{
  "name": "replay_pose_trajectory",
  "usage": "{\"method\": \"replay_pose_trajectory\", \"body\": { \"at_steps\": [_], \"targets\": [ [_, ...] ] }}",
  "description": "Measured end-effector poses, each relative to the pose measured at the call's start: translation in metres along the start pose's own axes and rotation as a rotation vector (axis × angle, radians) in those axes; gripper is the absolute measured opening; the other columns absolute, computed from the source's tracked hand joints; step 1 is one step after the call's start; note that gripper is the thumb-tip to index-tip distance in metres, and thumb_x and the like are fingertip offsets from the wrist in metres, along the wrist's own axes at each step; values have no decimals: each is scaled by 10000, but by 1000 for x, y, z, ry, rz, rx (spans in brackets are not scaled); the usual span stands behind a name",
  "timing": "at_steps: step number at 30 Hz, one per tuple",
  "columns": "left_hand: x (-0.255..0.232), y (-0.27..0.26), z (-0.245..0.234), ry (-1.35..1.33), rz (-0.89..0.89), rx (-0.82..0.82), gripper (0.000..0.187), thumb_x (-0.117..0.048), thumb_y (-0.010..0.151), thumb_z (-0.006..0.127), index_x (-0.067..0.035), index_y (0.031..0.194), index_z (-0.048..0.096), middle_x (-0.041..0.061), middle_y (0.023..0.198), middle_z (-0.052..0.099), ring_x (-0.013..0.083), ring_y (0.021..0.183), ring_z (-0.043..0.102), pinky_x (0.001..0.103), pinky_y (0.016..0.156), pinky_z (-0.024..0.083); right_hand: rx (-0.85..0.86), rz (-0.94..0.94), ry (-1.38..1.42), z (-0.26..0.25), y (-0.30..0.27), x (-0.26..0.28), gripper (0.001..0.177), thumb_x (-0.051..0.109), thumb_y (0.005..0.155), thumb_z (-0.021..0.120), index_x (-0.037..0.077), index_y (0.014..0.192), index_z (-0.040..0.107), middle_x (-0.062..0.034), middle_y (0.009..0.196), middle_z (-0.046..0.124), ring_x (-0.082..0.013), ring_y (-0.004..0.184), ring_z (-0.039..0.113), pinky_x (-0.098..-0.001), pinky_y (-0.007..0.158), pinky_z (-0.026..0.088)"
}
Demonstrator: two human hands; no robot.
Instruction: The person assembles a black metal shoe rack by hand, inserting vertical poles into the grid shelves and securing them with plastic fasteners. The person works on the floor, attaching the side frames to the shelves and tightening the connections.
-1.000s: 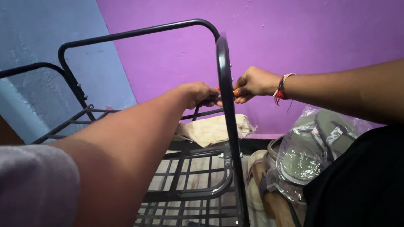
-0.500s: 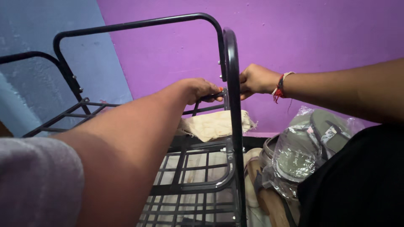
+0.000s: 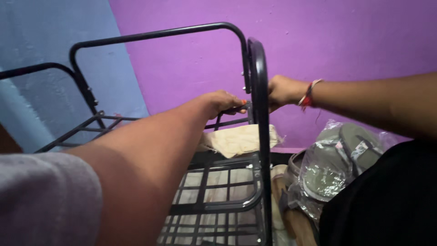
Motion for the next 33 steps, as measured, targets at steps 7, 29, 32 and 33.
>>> {"method": "replay_pose_trajectory", "body": {
  "at_steps": [7, 29, 32, 33],
  "targets": [
    [23, 14, -3, -48, 182, -197, 249, -180, 971, 631, 20, 1050, 755, 126, 928, 788, 161, 812, 732, 281, 730, 578, 68, 224, 248, -24, -22, 6, 252, 80, 959, 594, 34, 1171, 722, -160, 1061, 787, -221, 922, 775, -352, 796, 648],
    [-47, -41, 50, -767, 282, -645, 194, -234, 930, 726, -41, 913, 707, 20, 788, 693, 116, 630, 630, 246, 540, 538, -201, -2, 291, -39, -25, 51, 157, 107, 984, 653, -47, 1003, 680, -118, 862, 717, -171, 725, 703, -299, 735, 634],
    [-52, -36, 51, -834, 247, -655, 213, -216, 941, 739, -30, 879, 657, 33, 763, 647, 133, 625, 619, 267, 534, 544, -184, 40, 369, -33, -22, 48, 190, 154, 1004, 633, -27, 989, 685, -94, 858, 700, -146, 723, 673, -283, 714, 605],
    [-51, -34, 49, -832, 252, -636, 194, -205, 942, 732, -34, 882, 664, 28, 761, 644, 126, 632, 617, 268, 547, 555, -162, 31, 383, -32, -21, 47, 188, 155, 1007, 639, -26, 983, 685, -91, 847, 683, -142, 712, 652, -281, 705, 598]
  ]
}}
Point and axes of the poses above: each hand's wrist, its own y-axis towards the middle knuckle, its own z-axis out of the palm, x = y × z, the point moved 2 cm from there along y, towards the middle knuckle
